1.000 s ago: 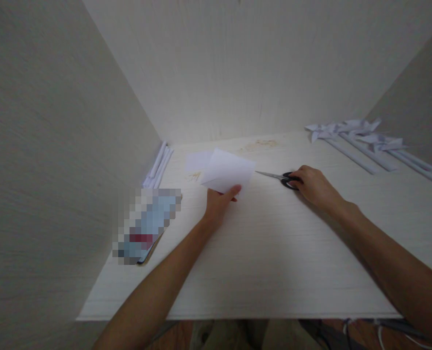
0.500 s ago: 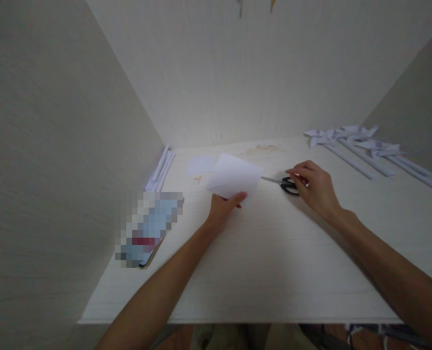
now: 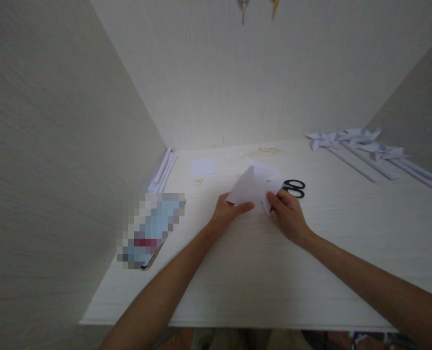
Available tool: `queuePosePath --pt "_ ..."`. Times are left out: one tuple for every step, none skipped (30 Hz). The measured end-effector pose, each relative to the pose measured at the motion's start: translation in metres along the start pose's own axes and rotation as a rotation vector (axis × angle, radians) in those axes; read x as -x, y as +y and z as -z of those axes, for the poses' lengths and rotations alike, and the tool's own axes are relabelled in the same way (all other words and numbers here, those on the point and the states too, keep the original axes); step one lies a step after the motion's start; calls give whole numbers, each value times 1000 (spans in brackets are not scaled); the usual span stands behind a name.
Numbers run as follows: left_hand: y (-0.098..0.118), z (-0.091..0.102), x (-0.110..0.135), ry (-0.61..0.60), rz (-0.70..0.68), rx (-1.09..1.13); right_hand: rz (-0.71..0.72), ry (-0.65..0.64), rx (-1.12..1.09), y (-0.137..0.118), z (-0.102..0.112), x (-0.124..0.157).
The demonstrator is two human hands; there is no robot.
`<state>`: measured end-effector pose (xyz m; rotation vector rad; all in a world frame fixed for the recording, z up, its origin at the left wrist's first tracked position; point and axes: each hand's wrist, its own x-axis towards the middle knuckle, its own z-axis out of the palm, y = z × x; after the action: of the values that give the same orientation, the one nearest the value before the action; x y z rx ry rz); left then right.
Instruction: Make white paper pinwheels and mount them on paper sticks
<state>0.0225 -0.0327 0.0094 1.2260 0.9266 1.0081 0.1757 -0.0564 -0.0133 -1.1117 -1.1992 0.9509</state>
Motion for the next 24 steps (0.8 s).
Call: queuePosePath --pt "0 4 -2 -38 14 95 9 -3 21 0 1 -2" --pt "-1 9 -5 -73 19 193 19 -16 43 1 2 -3" --pt "0 12 -7 -87 27 269 25 -37 61 1 3 -4" --pt "0 15 -9 -94 40 313 27 -59 70 2 3 -5" --pt "0 17 -10 -98 57 329 22 -78 71 2 2 -5" --pt "0 17 -11 -102 67 327 6 -94 69 2 2 -5" --pt "0 17 -11 -107 74 309 -14 -104 71 3 2 -4" --pt "0 15 -11 -111 74 277 -34 -109 79 3 1 -3" --pt "0 13 -10 -105 68 233 -48 -111 93 3 1 -3" --pt "0 10 -9 -89 59 177 -57 -111 113 2 1 -2" --pt "0 8 -8 -60 50 111 -61 -109 132 1 2 -1" --pt "0 6 -7 -22 42 45 -65 -106 147 0 2 0" --pt "0 5 -6 17 38 -15 -72 -103 153 -2 2 0" --pt "0 4 -5 50 37 -64 -86 -105 152 -3 2 0" --pt "0 4 -4 77 40 -97 -105 -116 148 -4 2 0" --pt "1 4 -4 95 45 -112 -119 -133 140 -5 2 -1" --pt "2 4 -4 107 47 -114 -125 -150 127 -5 2 -2" --pt "2 5 -4 121 46 -113 -123 -165 106 -5 2 -3" --pt "3 6 -4 138 42 -111 -113 -177 78 -5 2 -4" --pt "3 7 -5 158 37 -111 -98 -186 45 -4 2 -5" --pt "3 7 -5 178 32 -112 -85 -192 12 -4 2 -6" --pt "3 8 -6 193 27 -111 -80 -201 -16 -4 2 -6" --pt "2 9 -6 200 24 -99 -84 -217 -38 -4 2 -6" --pt "0 11 -7 200 20 -75 -93 -235 -55 -4 2 -6"
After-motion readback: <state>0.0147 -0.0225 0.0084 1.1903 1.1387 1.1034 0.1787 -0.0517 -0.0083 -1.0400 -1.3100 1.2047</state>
